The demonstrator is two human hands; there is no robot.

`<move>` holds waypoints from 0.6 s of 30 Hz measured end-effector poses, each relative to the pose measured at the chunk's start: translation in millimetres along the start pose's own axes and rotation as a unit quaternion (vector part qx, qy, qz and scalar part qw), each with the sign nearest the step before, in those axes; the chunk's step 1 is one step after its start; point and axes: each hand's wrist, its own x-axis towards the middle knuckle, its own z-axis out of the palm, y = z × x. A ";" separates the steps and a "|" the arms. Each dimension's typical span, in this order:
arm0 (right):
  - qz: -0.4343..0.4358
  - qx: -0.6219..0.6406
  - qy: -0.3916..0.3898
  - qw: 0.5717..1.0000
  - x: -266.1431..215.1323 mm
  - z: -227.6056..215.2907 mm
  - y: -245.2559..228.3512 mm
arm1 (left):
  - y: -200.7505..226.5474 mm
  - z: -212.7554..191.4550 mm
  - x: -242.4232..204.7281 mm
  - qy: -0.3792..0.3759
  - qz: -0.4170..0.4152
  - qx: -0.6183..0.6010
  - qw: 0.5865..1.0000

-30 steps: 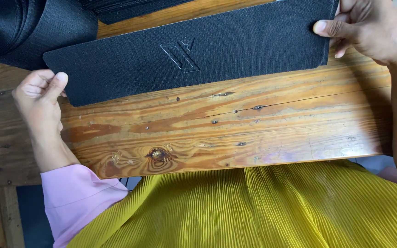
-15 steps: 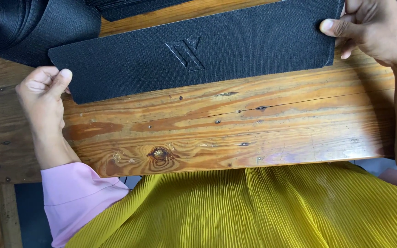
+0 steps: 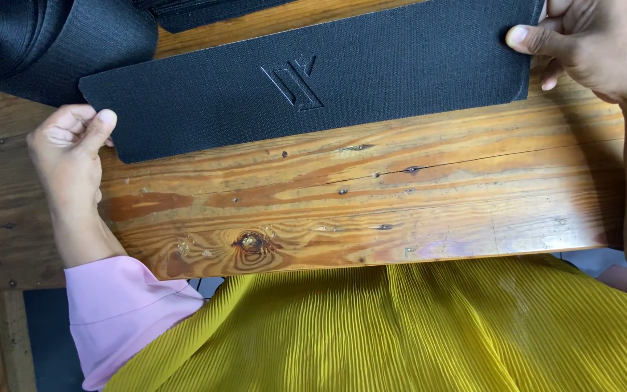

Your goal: Cutting a segment of thick black strap material from a roll using scissors and trimming the edges.

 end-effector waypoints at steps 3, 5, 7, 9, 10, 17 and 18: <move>-0.006 -0.013 0.009 1.000 -1.6 1.0 -1.9 | -2.1 1.1 0.3 0.000 0.004 0.004 1.000; -0.015 -0.008 0.003 1.000 -3.5 3.8 -9.5 | 1.3 2.9 -0.9 0.000 -0.001 0.025 1.000; -0.024 -0.003 -0.003 1.000 -5.9 6.4 -17.5 | 3.8 4.1 -1.8 0.000 -0.007 0.046 0.999; -0.033 -0.031 -0.010 0.999 -8.5 9.1 -26.1 | 5.7 4.5 -2.3 -0.002 -0.004 0.086 0.996; -0.033 -0.030 -0.009 0.999 -6.9 9.4 -22.8 | 9.5 4.7 -3.2 -0.003 -0.003 0.086 0.996; 0.055 0.012 -0.009 0.998 -7.5 20.0 -34.2 | 31.8 -0.1 -6.8 -0.031 -0.005 0.232 0.972; 0.055 0.011 -0.018 0.998 -6.8 20.1 -33.5 | 37.1 -0.8 -7.8 -0.044 -0.009 0.257 0.965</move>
